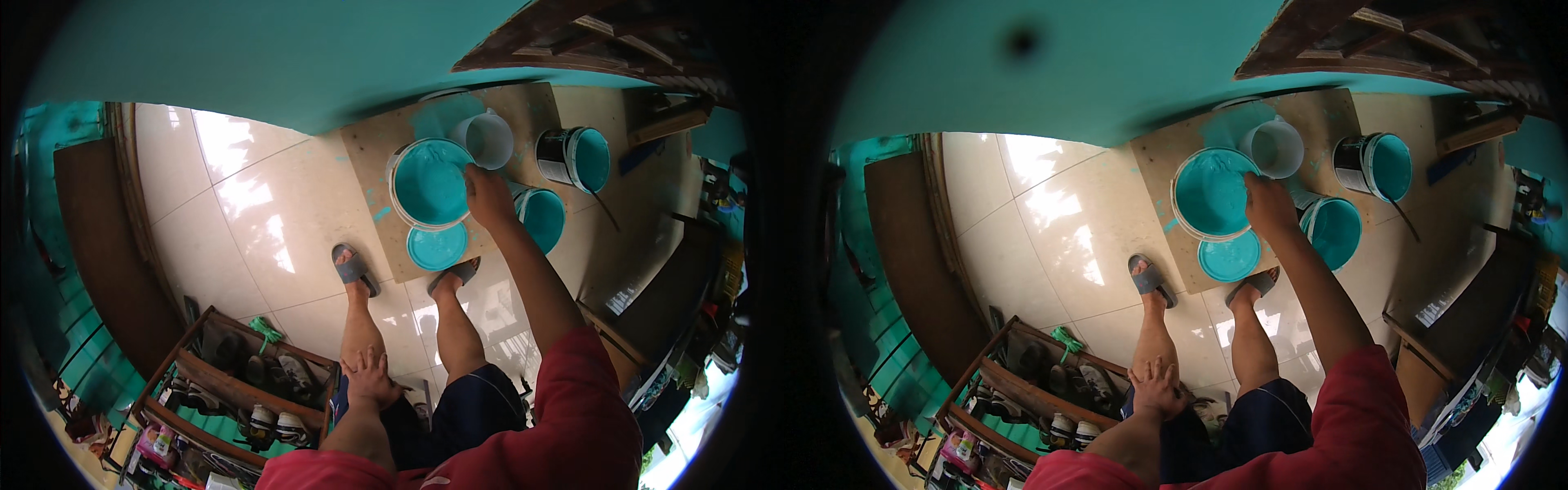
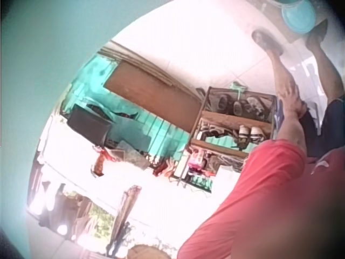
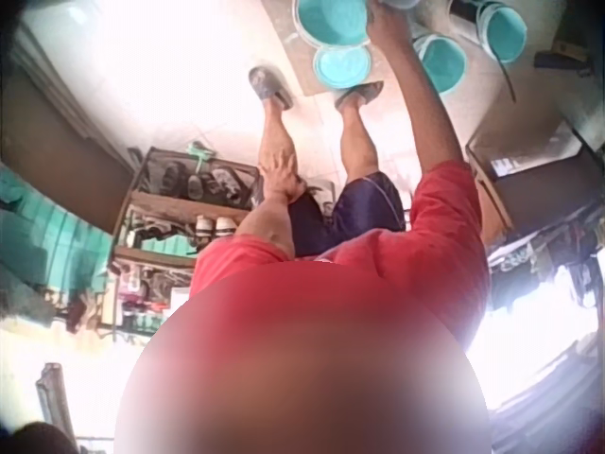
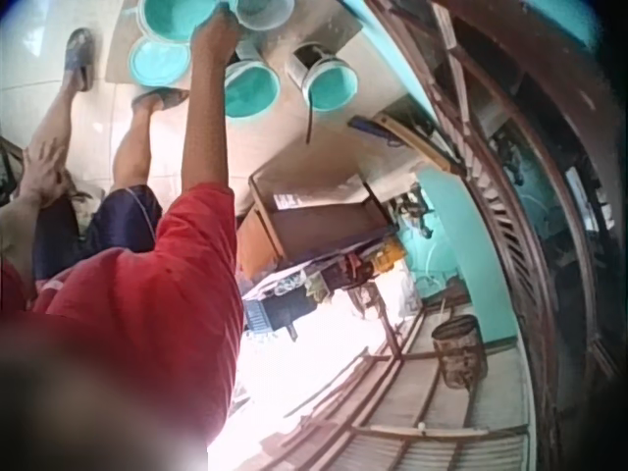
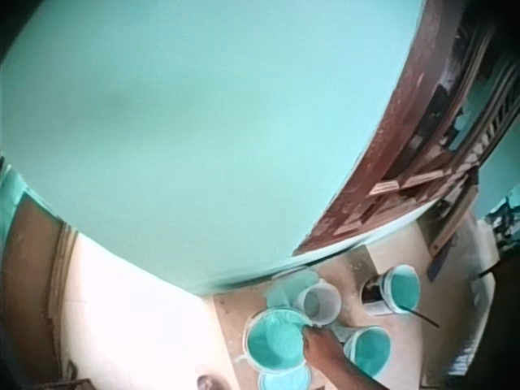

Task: The person sits on the floor and uses a stick to stir teal paint in several buckets. They open and close bucket lids, transfer paint between containers, and continue mixing throughout the clip.

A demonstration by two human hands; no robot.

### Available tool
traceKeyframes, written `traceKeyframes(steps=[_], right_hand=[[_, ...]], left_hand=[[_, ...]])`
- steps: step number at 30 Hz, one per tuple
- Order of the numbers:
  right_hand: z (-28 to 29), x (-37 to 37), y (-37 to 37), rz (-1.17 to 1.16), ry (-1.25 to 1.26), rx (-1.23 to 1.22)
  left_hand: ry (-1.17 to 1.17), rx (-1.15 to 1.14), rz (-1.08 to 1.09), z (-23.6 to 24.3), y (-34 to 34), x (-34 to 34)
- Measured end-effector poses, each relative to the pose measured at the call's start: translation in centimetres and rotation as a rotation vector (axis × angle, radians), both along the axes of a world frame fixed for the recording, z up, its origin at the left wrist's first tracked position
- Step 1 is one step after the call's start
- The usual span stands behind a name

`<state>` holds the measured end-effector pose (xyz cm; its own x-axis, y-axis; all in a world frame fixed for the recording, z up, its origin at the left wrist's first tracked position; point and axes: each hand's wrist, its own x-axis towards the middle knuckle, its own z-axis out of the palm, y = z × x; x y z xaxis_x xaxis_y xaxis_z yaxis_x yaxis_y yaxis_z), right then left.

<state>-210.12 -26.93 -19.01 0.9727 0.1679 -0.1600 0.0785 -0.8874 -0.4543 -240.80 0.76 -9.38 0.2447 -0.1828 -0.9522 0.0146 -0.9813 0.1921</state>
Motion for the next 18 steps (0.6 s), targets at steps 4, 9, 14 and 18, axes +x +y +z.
traceKeyframes(steps=[4, 9, 14, 18], right_hand=[[0.8, -3.3, 0.9, -0.019, 0.158, -0.082], [0.3, -4.4, 4.3, -0.070, 0.166, 0.278], [-1.7, -0.9, 4.5, -0.198, -0.039, 0.500], [-1.5, -0.2, 2.1, -0.169, -0.132, 0.197]], left_hand=[[-0.017, 0.009, -0.042, -0.4, -0.1, -0.5], [-0.029, 0.010, -0.071, -0.7, -0.5, -0.8], [-0.032, 0.001, -0.057, -0.4, -0.5, -0.5], [-0.003, 0.005, -0.079, -0.2, -0.8, -0.3]])
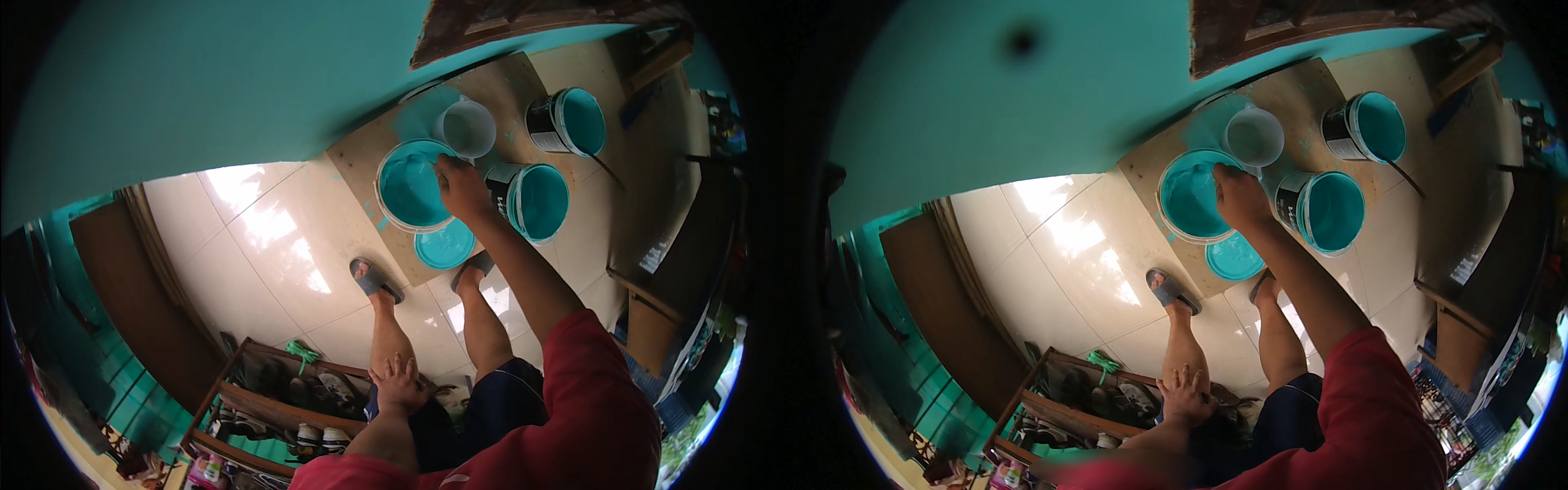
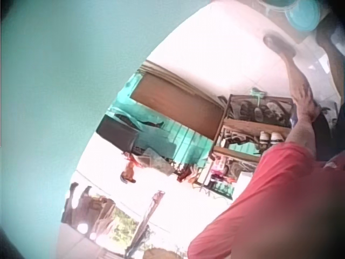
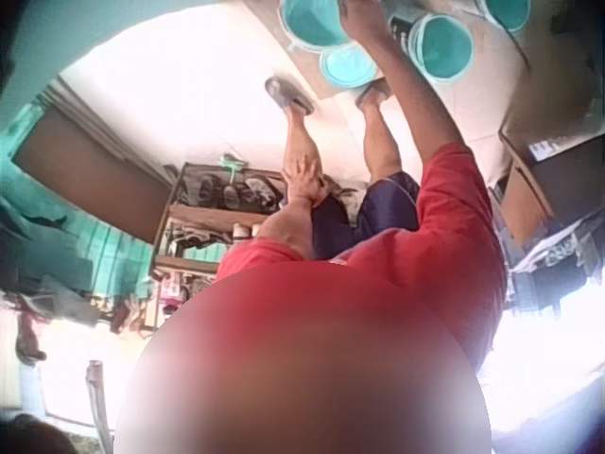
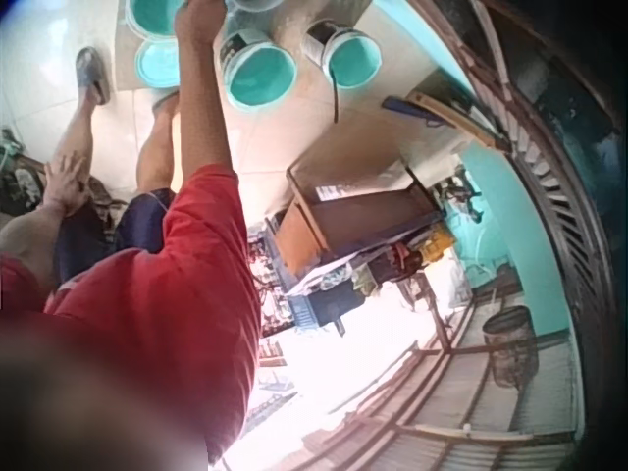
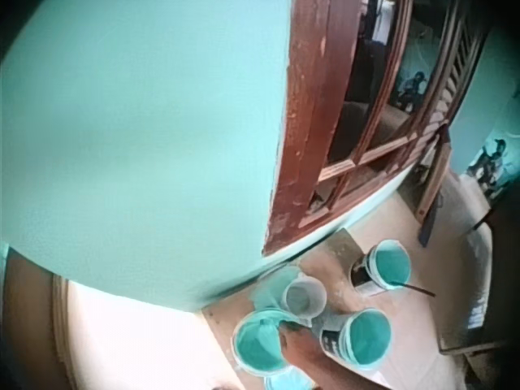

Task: The person sits on the floor and uses a stick to stir teal paint in several buckets. They open and close bucket lids, transfer paint between containers, and continue mixing throughout the clip.

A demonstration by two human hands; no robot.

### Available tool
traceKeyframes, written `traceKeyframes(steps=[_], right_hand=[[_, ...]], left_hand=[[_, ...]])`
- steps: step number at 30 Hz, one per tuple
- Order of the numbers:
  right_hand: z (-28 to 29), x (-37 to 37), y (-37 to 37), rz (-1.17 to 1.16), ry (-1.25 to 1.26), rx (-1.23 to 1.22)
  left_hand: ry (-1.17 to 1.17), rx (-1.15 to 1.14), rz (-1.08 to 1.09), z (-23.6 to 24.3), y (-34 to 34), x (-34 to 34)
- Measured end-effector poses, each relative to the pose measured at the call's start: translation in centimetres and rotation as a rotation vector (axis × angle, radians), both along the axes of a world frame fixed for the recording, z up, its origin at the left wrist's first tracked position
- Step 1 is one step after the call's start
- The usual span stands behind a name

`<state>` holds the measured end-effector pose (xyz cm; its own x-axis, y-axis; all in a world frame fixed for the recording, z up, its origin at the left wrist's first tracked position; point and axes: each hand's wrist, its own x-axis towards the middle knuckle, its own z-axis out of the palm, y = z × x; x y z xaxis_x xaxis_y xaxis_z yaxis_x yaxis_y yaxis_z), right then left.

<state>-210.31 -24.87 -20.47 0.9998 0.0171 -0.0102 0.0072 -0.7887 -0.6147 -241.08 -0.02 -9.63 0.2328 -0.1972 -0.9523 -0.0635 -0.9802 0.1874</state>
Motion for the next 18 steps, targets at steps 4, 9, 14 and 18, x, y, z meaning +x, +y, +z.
traceKeyframes(steps=[4, 9, 14, 18], right_hand=[[1.7, -2.2, -1.1, 0.060, 0.173, -0.266], [2.2, -4.7, 1.7, 0.077, 0.365, -0.127], [-0.4, -2.7, 3.0, -0.017, 0.210, 0.307], [-1.5, -0.2, 1.0, -0.147, 0.003, 0.249]], left_hand=[[0.010, 0.001, -0.020, -0.2, -0.2, -0.2], [0.020, 0.018, -0.062, -0.1, -0.4, -0.4], [0.032, 0.021, -0.084, -0.2, -0.6, -0.4], [0.018, 0.031, -0.076, -0.3, -0.4, -0.6]])
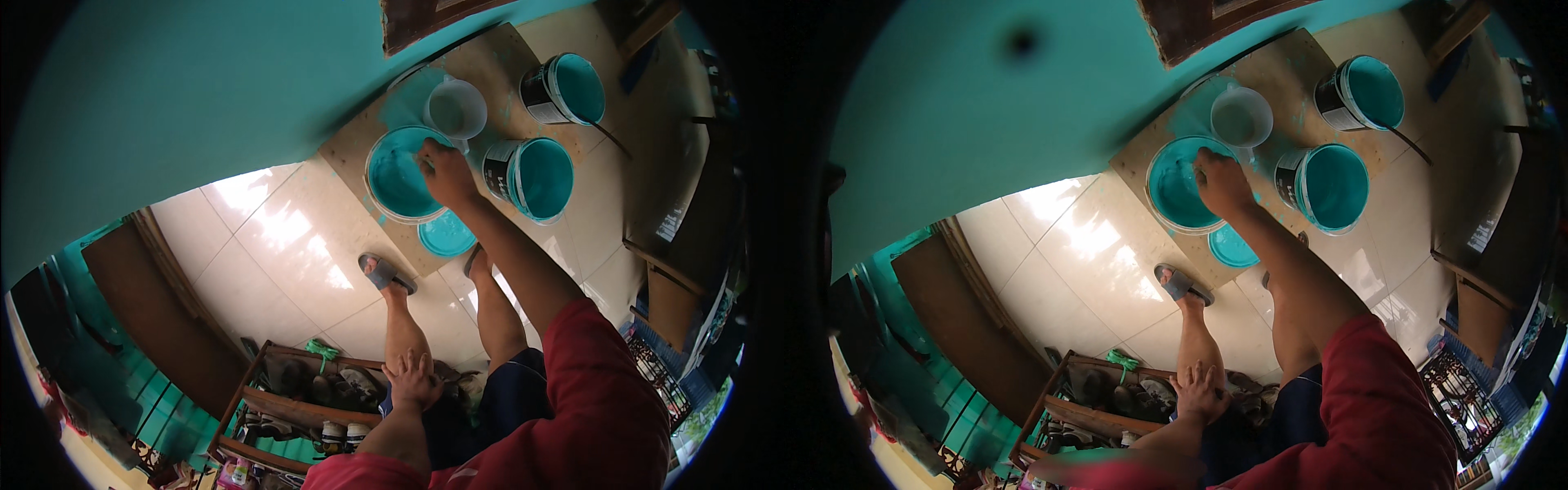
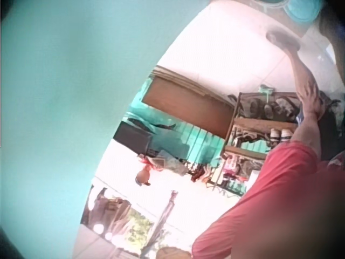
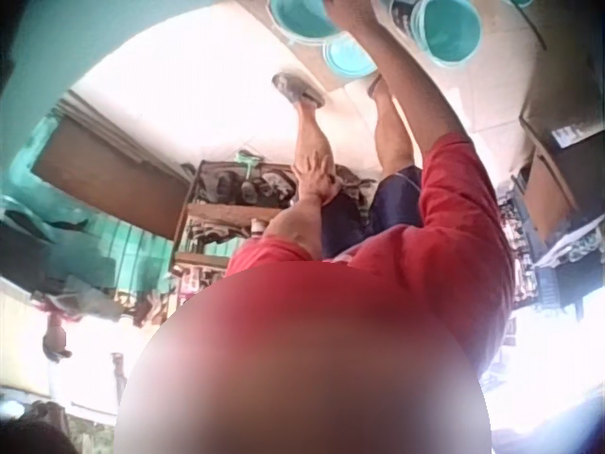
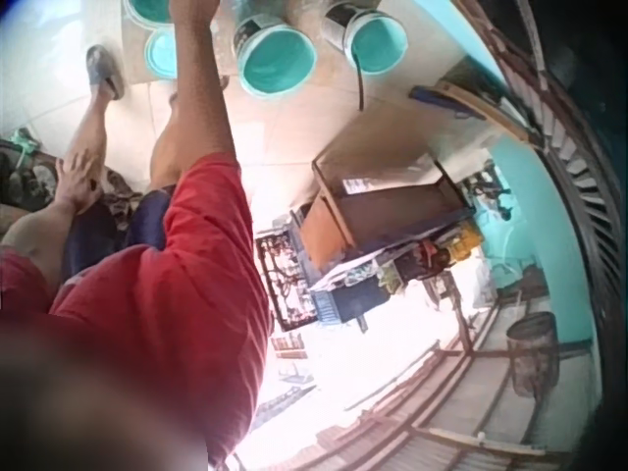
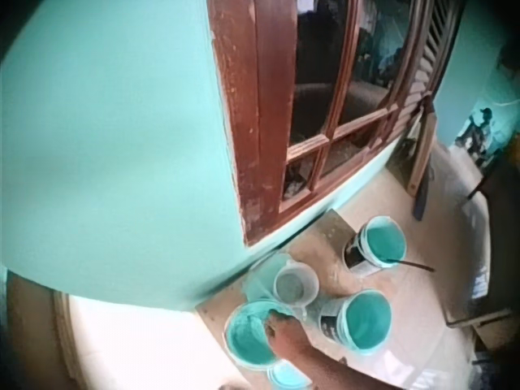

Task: The person sits on the floor and uses a stick to stir teal paint in several buckets. They open and close bucket lids, transfer paint between containers, and continue mixing throughout the clip.

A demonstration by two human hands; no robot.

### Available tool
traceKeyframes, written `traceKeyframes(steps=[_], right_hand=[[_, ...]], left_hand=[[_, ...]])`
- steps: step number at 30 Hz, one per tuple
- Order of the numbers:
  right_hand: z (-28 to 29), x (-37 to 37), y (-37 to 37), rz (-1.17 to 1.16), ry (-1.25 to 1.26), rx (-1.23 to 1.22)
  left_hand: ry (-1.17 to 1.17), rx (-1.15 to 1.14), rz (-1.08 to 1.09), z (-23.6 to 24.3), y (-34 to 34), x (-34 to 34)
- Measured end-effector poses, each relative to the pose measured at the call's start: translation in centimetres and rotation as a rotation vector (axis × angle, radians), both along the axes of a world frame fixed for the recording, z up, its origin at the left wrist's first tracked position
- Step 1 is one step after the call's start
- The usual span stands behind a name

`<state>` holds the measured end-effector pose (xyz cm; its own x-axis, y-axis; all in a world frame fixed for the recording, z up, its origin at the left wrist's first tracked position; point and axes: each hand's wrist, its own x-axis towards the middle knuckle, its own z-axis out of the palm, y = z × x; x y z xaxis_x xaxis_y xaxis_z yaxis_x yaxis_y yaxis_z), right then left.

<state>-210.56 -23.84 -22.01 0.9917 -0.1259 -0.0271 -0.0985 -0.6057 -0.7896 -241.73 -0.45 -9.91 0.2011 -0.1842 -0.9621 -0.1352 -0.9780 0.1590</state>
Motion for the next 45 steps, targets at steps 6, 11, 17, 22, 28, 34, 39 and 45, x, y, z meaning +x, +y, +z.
traceKeyframes(steps=[6, 11, 17, 22, 28, 34, 39, 45], right_hand=[[2.9, -1.8, -2.2, 0.130, 0.149, -0.446], [4.2, -4.9, 0.2, 0.222, 0.347, -0.368], [3.2, -5.8, 3.7, 0.121, 0.336, 0.118], [2.5, -6.0, 2.0, -0.023, 0.365, 0.176], [2.3, -5.8, -1.9, -0.036, 0.409, 0.029], [2.8, -3.4, -4.3, -0.026, 0.345, -0.230], [2.2, -3.0, -2.7, -0.037, 0.225, -0.148], [5.2, -11.2, -1.2, -0.262, 0.422, 0.214]], left_hand=[[-0.002, 0.019, -0.029, 0.1, -0.5, 0.3], [0.015, 0.014, -0.023, 0.4, -1.1, 0.9], [0.018, 0.005, -0.022, 0.1, -1.4, 1.0], [-0.003, 0.002, -0.050, -0.2, -1.3, 0.8], [-0.011, 0.010, -0.096, -0.4, -1.6, 1.1], [0.000, 0.017, -0.113, -0.3, -2.0, 1.9], [-0.021, -0.041, -0.140, -1.3, -3.0, 1.3], [-0.017, 0.051, -0.448, -1.1, -3.9, 2.9]])
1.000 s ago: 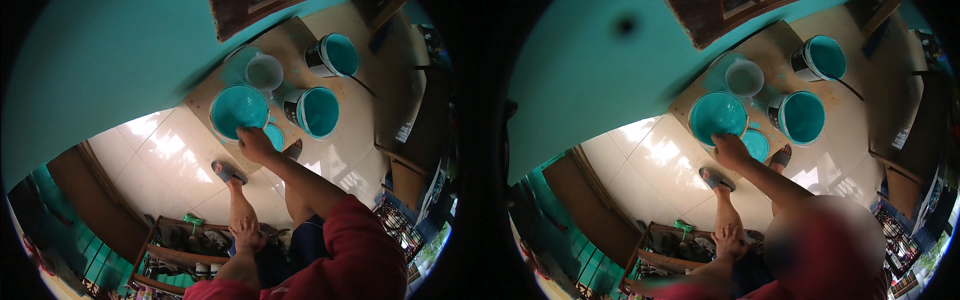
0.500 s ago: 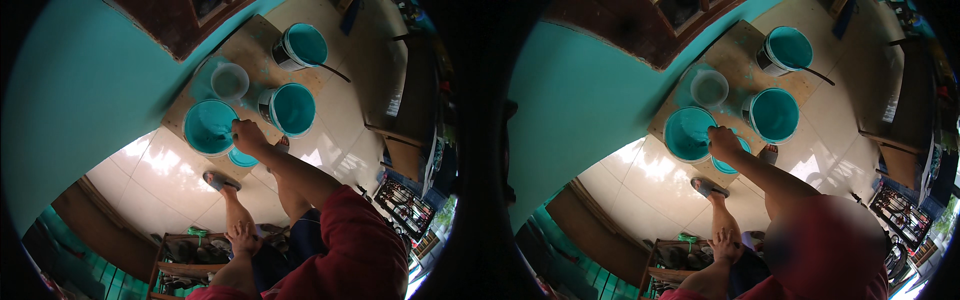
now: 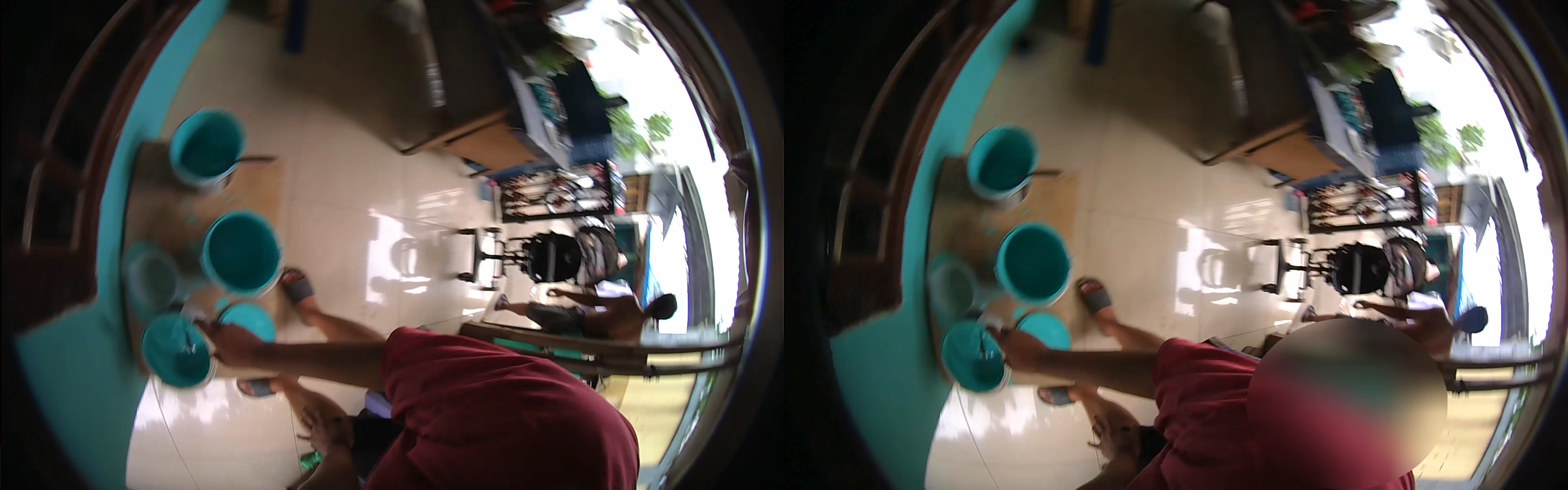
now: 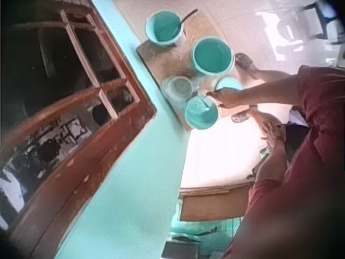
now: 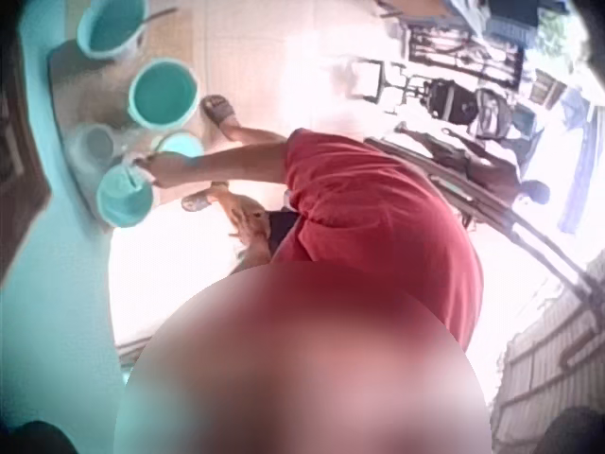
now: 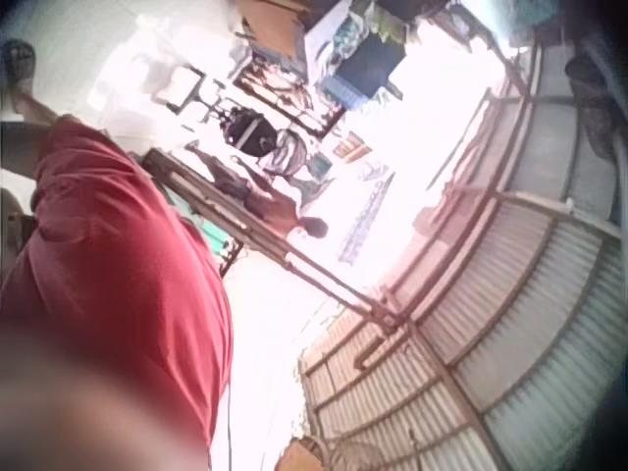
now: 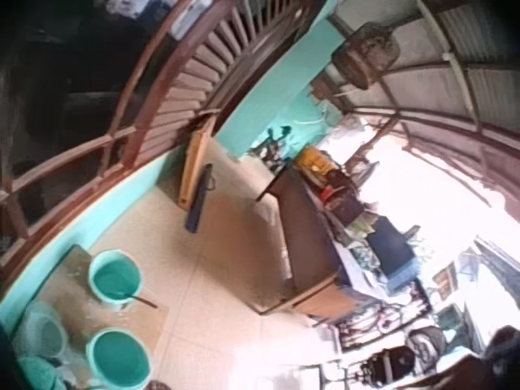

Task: The person sits on the floor and uses a stick to stir teal paint in several buckets. They open and close bucket lids, transfer paint between containers, and continue mixing throughout the clip.

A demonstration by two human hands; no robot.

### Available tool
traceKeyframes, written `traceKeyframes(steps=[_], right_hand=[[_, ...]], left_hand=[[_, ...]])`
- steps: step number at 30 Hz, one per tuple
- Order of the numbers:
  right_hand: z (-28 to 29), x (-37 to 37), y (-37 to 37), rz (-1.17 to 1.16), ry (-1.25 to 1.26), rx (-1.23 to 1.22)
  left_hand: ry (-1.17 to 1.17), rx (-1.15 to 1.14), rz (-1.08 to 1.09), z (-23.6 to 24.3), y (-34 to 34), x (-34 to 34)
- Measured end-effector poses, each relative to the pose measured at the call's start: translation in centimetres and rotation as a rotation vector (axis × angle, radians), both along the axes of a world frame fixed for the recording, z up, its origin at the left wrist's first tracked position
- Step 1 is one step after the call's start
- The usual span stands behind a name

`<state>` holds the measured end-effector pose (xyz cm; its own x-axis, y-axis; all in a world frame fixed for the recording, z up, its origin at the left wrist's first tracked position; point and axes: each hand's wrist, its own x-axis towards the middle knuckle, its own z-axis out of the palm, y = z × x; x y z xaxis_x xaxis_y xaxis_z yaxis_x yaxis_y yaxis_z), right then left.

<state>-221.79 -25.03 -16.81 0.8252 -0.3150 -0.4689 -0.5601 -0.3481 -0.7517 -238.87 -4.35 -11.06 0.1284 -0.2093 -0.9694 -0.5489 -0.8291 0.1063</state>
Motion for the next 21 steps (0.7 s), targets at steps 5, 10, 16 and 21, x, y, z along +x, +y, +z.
traceKeyframes(steps=[5, 10, 16, 21], right_hand=[[5.3, -17.5, -2.8, -0.024, 0.443, 0.086], [11.2, -30.6, -3.3, -0.157, 0.471, -0.069], [10.2, -30.5, -2.7, -0.158, 0.570, -0.143], [9.2, -32.6, -1.8, -0.179, 0.649, -0.157]], left_hand=[[-0.028, -0.096, -0.047, 2.8, -2.0, 3.7], [-0.030, -0.075, -0.178, 3.8, -5.6, 6.2], [-0.032, -0.139, -0.380, 3.4, -11.7, 4.9], [0.001, -0.193, -0.517, 3.3, -16.9, 0.5]])
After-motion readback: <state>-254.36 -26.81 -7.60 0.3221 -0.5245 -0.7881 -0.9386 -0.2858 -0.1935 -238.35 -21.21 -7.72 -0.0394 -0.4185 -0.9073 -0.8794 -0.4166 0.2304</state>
